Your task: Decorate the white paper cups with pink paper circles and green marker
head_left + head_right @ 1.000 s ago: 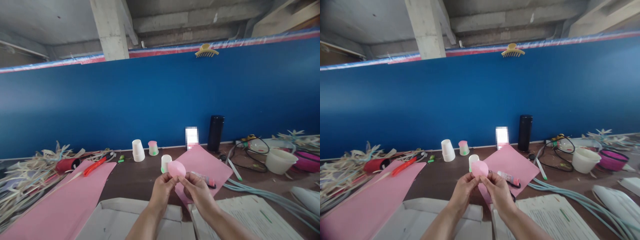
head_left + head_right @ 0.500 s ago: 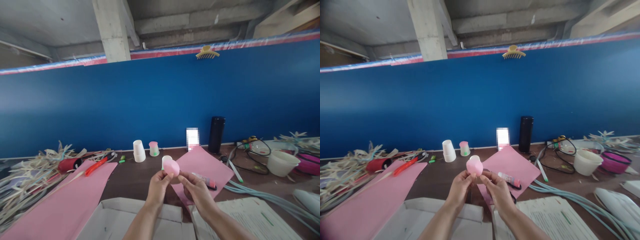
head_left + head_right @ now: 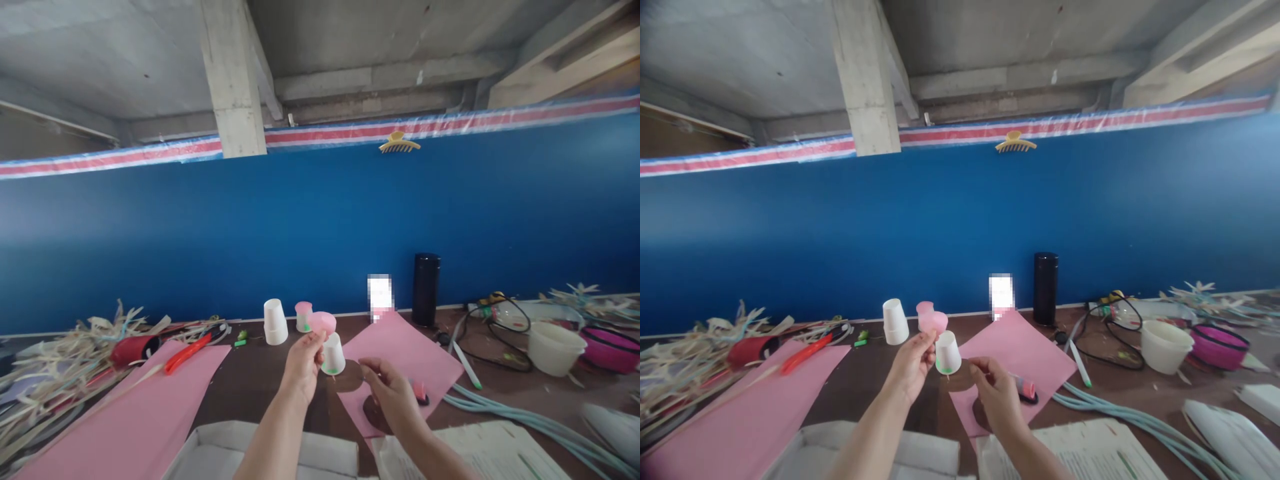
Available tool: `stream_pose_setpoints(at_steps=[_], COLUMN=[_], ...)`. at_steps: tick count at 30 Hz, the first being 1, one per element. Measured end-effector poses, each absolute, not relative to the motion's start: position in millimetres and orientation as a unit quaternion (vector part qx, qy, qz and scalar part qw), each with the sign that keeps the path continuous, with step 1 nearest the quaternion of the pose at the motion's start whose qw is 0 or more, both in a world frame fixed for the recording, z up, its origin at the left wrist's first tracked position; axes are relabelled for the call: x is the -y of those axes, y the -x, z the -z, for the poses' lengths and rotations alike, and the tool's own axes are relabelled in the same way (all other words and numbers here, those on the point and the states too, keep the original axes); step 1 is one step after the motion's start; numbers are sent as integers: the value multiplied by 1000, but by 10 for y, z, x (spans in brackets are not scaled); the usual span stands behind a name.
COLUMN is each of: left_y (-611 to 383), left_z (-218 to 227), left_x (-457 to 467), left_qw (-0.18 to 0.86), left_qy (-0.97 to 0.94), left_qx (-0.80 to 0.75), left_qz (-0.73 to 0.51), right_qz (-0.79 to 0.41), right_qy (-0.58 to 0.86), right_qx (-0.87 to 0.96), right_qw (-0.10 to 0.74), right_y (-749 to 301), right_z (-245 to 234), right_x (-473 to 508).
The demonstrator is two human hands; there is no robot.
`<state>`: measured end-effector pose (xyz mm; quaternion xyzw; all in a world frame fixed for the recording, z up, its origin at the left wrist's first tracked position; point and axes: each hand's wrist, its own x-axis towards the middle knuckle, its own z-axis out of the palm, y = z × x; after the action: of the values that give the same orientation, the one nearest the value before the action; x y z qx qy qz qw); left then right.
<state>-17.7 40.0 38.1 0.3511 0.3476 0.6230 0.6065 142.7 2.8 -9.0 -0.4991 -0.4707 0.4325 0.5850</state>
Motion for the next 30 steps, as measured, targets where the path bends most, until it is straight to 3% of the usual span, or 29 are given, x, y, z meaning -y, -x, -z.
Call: stream_pose_setpoints(at_steps=[11,30], left_y=[166,225], left_z=[20,87], left_x=[-600,-618], left_qw=[586,684], left_qy=[-372,-295], left_qx=[-406,-412], left_qz=[-594,-524], right_qz=[-333,-359], right_qy=[478,509], right_qx=[592,572], right_qw=[556,533], right_y=[-1404,-1406], right_z=[90,-69], right_x=[34,6])
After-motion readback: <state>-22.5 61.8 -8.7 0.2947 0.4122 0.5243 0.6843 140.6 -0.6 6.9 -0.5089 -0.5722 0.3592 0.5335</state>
